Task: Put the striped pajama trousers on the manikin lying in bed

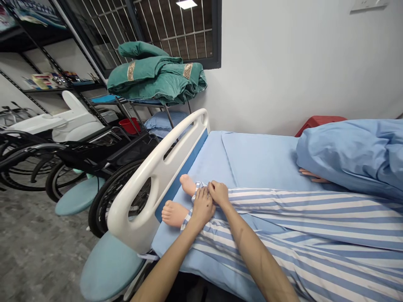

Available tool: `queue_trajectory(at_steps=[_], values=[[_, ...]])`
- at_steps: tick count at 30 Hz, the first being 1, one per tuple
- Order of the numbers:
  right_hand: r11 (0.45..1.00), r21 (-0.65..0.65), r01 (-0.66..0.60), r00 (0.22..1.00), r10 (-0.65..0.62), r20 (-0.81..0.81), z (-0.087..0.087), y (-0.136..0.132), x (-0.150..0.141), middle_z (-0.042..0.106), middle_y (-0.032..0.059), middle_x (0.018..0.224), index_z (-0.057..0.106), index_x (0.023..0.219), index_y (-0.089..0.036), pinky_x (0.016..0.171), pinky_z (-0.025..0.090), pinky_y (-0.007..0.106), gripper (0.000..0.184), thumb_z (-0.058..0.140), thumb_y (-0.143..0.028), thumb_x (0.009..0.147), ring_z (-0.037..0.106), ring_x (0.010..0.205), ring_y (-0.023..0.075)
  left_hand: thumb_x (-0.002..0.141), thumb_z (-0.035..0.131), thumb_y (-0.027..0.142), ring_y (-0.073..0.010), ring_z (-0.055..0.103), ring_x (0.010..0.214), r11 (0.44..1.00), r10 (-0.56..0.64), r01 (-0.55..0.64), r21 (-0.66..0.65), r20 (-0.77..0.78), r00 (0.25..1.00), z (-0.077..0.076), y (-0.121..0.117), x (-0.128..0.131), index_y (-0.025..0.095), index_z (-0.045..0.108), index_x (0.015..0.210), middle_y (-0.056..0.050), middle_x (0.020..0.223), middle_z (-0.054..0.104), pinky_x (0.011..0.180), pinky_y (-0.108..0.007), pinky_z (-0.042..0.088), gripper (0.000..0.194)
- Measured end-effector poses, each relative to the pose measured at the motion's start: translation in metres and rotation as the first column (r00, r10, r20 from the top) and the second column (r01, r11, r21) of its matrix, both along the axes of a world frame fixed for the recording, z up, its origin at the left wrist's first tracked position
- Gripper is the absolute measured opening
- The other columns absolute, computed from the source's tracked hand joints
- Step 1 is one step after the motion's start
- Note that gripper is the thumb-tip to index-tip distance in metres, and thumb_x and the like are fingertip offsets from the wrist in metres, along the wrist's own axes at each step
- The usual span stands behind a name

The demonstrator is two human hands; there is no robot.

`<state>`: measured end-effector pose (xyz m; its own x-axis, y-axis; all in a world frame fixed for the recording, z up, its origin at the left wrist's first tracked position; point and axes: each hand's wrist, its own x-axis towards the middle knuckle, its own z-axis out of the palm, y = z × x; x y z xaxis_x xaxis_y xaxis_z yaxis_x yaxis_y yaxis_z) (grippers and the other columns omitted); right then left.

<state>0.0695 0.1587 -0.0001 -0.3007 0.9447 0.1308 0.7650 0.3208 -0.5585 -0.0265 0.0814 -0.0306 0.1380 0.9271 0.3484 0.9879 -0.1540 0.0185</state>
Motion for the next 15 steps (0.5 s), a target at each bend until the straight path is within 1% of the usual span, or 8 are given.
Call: queue_trajectory(at_steps=[4,6,8,11,15], values=[[1.0,-0.013,0.023,0.998,-0.023,-0.061,-0.001,0.003,-0.001,0.073,0.0034,0.075,0.07,0.076,-0.021,0.061,0.026,0.026,0.039,0.043,-0.031,0.102,0.062,0.07,0.0135,0.084,0.045,0.017,-0.0313,0.052,0.129,0.999,-0.018,0.01,0.052,0.164,0.986,0.004,0.002,-0.003,0.012,0.056,0.135,-0.018,0.133,0.061,0.115,-0.056,0.039,0.053],[0.999,-0.025,0.033,0.996,-0.035,-0.083,-0.002,0.005,-0.001,0.072,0.0031,0.074,0.07,0.074,-0.021,0.061,0.026,0.026,0.041,0.042,-0.032,0.102,0.061,0.069,0.0135,0.084,0.042,0.014,-0.0288,0.053,0.127,0.997,-0.012,-0.009,0.078,0.271,0.962,0.01,0.004,-0.004,0.014,0.055,0.135,-0.016,0.13,0.063,0.114,-0.053,0.041,0.052],[0.999,-0.036,0.038,0.994,-0.042,-0.1,-0.004,0.007,-0.001,0.071,0.0028,0.073,0.069,0.073,-0.021,0.061,0.025,0.026,0.042,0.041,-0.033,0.102,0.06,0.068,0.0134,0.085,0.04,0.012,-0.0261,0.056,0.123,0.995,0.004,-0.04,0.086,0.389,0.921,0.018,0.006,-0.003,0.016,0.058,0.129,-0.014,0.124,0.065,0.112,-0.048,0.044,0.048],[0.998,-0.045,0.034,0.99,-0.04,-0.138,-0.007,0.01,0.0,0.07,0.0026,0.072,0.068,0.072,-0.021,0.061,0.026,0.026,0.044,0.039,-0.034,0.102,0.058,0.067,0.0136,0.083,0.04,0.013,-0.0228,0.06,0.11,0.993,0.029,-0.087,0.076,0.563,0.826,0.031,0.012,0.0,0.018,0.061,0.111,-0.012,0.111,0.068,0.105,-0.043,0.049,0.036],[0.998,-0.049,0.03,0.962,-0.042,-0.271,-0.011,0.013,0.001,0.064,0.0011,0.065,0.061,0.067,-0.02,0.061,0.028,0.025,0.047,0.035,-0.038,0.102,0.053,0.064,0.0137,0.083,0.046,0.02,-0.0176,0.061,0.089,0.978,0.062,-0.192,0.081,0.768,0.637,0.049,0.026,0.008,0.021,0.058,0.087,-0.006,0.09,0.067,0.087,-0.034,0.053,0.013]])
